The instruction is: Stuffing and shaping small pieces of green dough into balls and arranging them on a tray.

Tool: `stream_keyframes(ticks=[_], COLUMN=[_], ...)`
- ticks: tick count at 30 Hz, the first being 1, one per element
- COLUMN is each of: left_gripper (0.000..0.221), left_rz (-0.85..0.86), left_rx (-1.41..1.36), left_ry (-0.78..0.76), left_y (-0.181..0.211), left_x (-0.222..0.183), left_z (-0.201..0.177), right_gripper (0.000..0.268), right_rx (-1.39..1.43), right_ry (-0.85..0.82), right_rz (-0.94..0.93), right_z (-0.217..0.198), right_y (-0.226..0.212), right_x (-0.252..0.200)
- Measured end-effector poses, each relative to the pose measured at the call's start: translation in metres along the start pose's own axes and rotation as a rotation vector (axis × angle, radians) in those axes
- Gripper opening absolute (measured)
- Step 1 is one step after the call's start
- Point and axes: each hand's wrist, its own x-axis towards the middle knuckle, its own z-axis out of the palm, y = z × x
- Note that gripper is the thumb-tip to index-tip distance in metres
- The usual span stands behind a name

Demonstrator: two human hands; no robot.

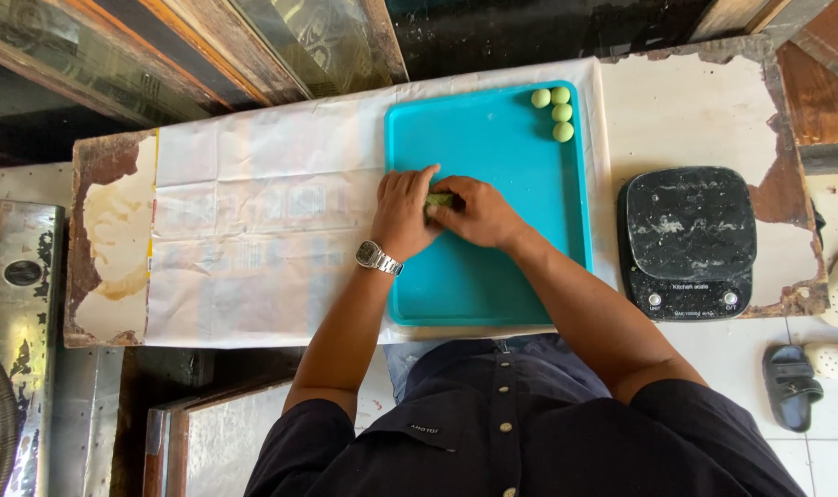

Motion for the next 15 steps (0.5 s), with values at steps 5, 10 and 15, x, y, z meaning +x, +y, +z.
stream_keyframes(ticks=[5, 10, 15], left_gripper=[0.083, 0.084, 0.102], left_rz=[-0.010, -0.008, -0.031], left_rx=[0.043, 0.097, -0.034], left_ry=[-0.040, -0.044, -0.070], left_y=[0.003, 0.002, 0.011], left_x=[0.003, 0.001, 0.003], left_z=[-0.007, -0.006, -0.024], right_gripper=[0.022, 0.016, 0.052], right_rx=[-0.060, -0.080, 0.068], right_ry=[0.049, 0.069, -0.110], right_rz=[0.019, 0.023, 0.049], right_z=[0.015, 0.016, -0.026], right_y=[0.037, 0.055, 0.010], right_x=[0.011, 0.012, -0.003])
